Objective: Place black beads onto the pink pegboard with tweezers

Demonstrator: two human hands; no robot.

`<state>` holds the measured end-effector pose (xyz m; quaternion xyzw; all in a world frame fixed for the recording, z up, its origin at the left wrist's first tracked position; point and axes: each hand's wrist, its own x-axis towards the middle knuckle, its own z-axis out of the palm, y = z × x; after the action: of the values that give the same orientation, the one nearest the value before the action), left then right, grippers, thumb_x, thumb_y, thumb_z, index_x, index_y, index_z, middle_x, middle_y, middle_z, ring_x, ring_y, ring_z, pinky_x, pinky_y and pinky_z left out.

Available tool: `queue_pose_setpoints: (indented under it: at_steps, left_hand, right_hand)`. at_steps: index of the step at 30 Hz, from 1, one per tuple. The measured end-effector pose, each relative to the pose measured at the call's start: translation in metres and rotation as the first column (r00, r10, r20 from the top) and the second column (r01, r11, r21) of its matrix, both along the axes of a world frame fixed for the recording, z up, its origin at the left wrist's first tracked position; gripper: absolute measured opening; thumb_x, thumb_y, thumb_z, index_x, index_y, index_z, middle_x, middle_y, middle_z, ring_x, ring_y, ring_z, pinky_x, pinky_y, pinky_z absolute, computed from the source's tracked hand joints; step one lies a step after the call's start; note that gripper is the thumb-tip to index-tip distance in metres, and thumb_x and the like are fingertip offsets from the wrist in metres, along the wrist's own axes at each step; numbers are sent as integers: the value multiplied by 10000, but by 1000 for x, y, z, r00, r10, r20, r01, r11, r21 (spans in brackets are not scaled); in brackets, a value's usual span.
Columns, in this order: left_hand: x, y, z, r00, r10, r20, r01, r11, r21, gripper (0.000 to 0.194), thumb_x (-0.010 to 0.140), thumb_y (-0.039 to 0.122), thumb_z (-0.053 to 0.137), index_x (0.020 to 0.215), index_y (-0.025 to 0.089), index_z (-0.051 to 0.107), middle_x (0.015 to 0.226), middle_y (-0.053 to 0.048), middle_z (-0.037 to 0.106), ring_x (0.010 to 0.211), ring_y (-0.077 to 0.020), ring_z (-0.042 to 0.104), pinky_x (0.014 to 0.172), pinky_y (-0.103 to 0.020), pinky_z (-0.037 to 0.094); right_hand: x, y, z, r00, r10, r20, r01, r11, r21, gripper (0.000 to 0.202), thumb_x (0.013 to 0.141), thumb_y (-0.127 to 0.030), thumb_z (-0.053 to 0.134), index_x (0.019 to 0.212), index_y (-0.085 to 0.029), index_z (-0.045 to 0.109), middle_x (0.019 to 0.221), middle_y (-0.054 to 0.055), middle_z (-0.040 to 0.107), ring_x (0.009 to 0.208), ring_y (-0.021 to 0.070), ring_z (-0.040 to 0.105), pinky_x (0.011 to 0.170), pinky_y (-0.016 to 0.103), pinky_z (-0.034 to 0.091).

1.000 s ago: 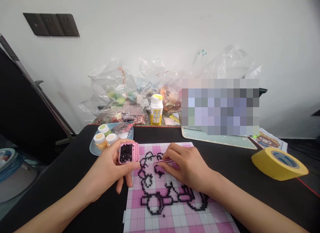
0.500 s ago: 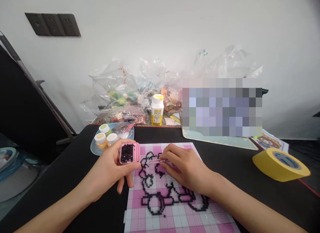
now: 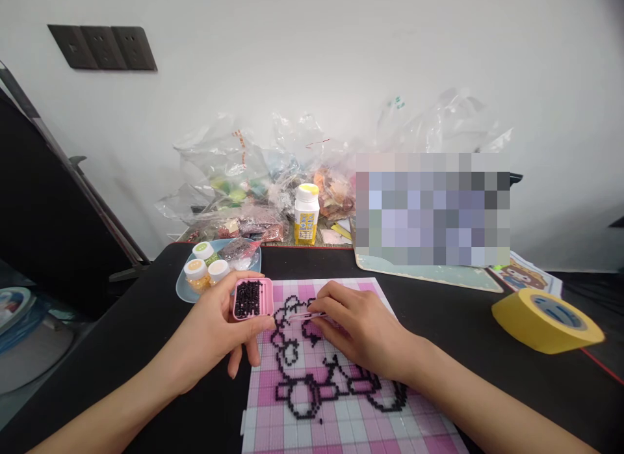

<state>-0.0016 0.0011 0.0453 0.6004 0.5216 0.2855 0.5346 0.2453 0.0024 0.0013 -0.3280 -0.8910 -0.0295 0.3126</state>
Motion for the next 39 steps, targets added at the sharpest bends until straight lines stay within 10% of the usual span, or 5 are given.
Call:
queue_pose_setpoints:
  at_steps: [39]
  left_hand:
    - [4, -1, -2, 995, -52, 85, 54, 998, -24, 622, 756, 344, 793, 1236, 189, 430, 447, 52, 655, 343, -139, 589, 276, -126, 407]
  right_hand:
    - [2, 0, 2, 996, -85, -30, 88, 989, 115, 302, 1024, -359, 496, 825, -176, 631, 749, 7, 637, 573, 112, 580, 475, 254, 326]
